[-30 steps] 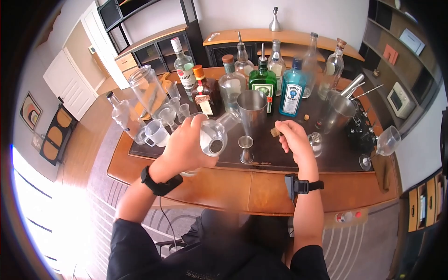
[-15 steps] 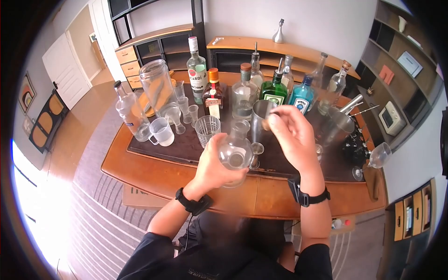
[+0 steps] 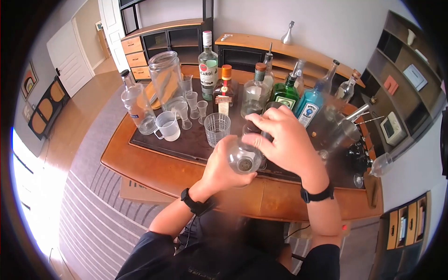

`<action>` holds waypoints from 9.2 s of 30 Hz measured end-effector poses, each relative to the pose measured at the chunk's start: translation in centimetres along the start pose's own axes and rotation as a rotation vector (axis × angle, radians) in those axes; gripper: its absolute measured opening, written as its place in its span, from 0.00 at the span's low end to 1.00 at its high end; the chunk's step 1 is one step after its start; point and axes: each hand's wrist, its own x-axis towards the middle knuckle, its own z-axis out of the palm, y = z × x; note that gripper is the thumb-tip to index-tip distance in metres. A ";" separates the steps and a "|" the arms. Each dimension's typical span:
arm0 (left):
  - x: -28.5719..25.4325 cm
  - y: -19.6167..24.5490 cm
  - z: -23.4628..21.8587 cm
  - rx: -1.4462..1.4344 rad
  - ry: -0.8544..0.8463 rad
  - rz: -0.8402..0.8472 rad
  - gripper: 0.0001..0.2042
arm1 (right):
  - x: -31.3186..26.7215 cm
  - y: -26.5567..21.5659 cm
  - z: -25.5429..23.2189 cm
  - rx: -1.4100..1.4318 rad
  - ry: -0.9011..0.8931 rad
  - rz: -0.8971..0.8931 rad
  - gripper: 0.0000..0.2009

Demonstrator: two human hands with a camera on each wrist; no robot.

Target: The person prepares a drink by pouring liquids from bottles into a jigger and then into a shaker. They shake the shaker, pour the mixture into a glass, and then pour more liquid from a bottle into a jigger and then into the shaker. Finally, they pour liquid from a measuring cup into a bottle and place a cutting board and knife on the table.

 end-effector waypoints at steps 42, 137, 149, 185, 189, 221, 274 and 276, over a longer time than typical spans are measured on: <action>22.8 16.8 -14.6 0.097 0.387 0.189 0.18 | -11.6 11.0 3.9 0.821 0.487 0.652 0.11; 5.2 -3.8 1.3 -0.449 -0.040 -0.070 0.07 | -7.5 8.2 1.4 0.585 -0.010 0.830 0.10; 5.1 -4.2 1.8 -0.272 -0.101 -0.082 0.08 | -0.9 10.8 -1.4 -0.351 -0.225 0.512 0.10; 5.2 -5.1 2.6 -0.148 -0.160 -0.064 0.14 | -9.4 7.9 4.5 0.501 -0.060 0.824 0.10; 5.4 -5.3 3.1 -0.201 -0.094 -0.038 0.14 | -10.8 8.1 7.5 0.458 -0.117 0.777 0.10; 27.1 -4.1 5.6 0.057 0.296 -0.025 0.21 | -13.0 9.6 7.3 0.424 -0.326 0.720 0.32; 5.0 4.4 -1.5 -0.220 0.021 0.138 0.11 | 1.6 -2.3 2.2 -0.027 0.142 0.069 0.19; 5.1 4.3 -1.6 -0.188 0.004 0.148 0.11 | 1.6 -1.9 1.6 0.008 0.080 0.055 0.18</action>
